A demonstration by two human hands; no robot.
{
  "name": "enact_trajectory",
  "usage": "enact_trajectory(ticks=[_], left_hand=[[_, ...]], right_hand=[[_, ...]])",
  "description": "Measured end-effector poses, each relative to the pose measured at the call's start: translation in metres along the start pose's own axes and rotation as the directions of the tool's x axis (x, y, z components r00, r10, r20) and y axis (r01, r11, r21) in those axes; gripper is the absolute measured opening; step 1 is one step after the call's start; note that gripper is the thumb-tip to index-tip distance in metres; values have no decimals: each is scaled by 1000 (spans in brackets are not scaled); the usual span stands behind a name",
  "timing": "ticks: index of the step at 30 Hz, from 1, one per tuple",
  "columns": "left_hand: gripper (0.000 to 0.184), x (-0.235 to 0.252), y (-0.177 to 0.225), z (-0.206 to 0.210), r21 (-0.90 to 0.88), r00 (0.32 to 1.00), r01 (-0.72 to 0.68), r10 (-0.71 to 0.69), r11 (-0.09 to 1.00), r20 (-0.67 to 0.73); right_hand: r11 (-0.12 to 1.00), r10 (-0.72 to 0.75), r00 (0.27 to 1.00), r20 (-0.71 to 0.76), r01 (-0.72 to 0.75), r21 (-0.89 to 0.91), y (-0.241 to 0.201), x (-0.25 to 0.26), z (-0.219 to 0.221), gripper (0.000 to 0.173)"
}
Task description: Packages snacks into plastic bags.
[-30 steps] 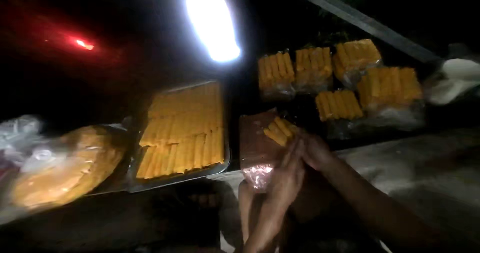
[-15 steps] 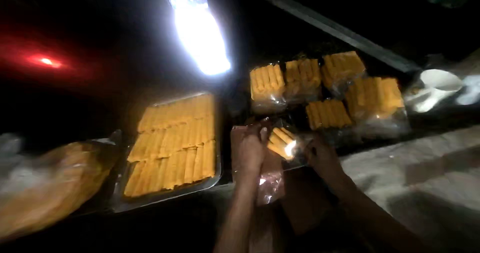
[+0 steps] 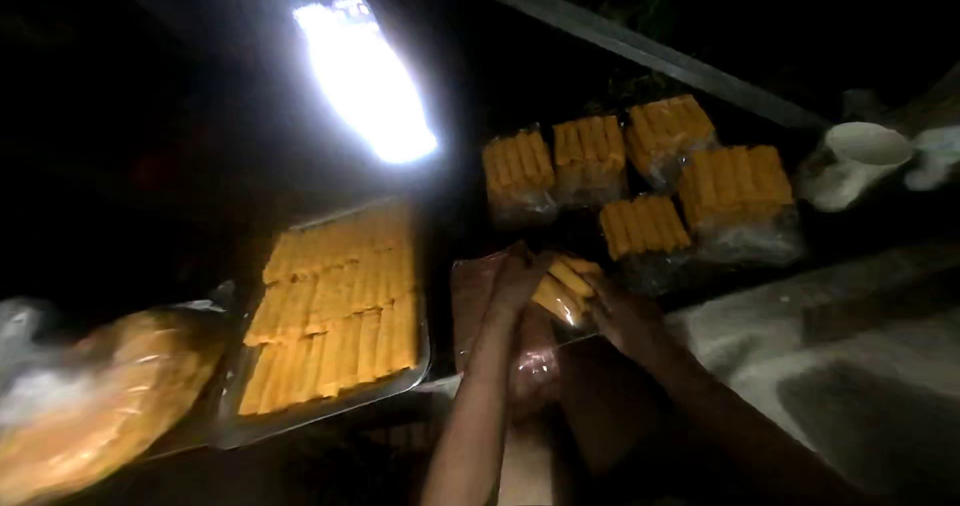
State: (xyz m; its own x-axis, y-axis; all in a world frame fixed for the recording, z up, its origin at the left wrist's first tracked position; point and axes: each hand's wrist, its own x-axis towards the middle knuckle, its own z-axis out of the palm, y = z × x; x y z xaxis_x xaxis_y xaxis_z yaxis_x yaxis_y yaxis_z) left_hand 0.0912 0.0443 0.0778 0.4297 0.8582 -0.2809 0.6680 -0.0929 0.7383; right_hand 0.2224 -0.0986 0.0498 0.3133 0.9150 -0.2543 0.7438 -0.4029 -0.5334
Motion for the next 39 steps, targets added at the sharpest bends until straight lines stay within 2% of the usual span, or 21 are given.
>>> enact_trajectory(ticks=[2,5,9,10,12,15,18,19,23,25,28,31,34,36,39], left_hand=[[48,-5,5,-2,-16,1000,6,-6,1000,-9],[44,-3,1,0,-18,999,-19,18,1000,-44],[42,-7,2,-6,42,999,-34,33,999,19],[42,-8,3,-9,64,998,-44,42,997,40],[42,-8,4,-12,68,997,-57,53,996,61],[42,-8,2,-14,110,999,-38,35,993,31],[40,-8,1,-13,363,996,-21,51,932,-73],[39,-9,1,-13,397,995,-23,59,918,-80],[34,-9,4,-10,508,991,-53,107,860,-78],[33,-13,12,-9,458,994,-23,68,889,-81],[32,-13,12,-8,288,995,-28,55,957,-86],[40,-11,0,-13,433,985,-25,97,901,-146],[45,-7,-21,-12,521,969,-79,187,850,-159],[46,-10,-22,-11,509,969,-87,191,856,-156],[50,-18,-4,-10,464,990,-13,77,886,-119]], right_hand=[[998,-1,999,-41,4,62,4,1,-1,52],[972,-65,971,-229,113,205,16,-1,6,43],[950,-228,924,-308,281,138,28,-2,14,33],[958,-222,931,-288,264,115,26,-2,13,35],[986,-130,979,-155,144,83,16,-3,5,43],[992,-65,975,-210,87,95,12,-4,6,42],[996,11,972,-235,9,85,11,-10,4,42],[997,22,970,-243,-5,71,11,-11,4,42],[998,39,988,-149,-47,-52,4,-6,0,44],[994,70,995,-76,-76,-76,1,-3,-1,48],[999,43,995,-91,-44,-6,3,-3,-2,51],[993,-47,986,-157,63,100,16,-6,0,41],[978,-189,977,-98,197,74,26,-10,1,28],[977,-212,976,-57,213,23,23,-11,-1,34],[986,-164,985,-48,164,-14,16,-11,-2,47]])
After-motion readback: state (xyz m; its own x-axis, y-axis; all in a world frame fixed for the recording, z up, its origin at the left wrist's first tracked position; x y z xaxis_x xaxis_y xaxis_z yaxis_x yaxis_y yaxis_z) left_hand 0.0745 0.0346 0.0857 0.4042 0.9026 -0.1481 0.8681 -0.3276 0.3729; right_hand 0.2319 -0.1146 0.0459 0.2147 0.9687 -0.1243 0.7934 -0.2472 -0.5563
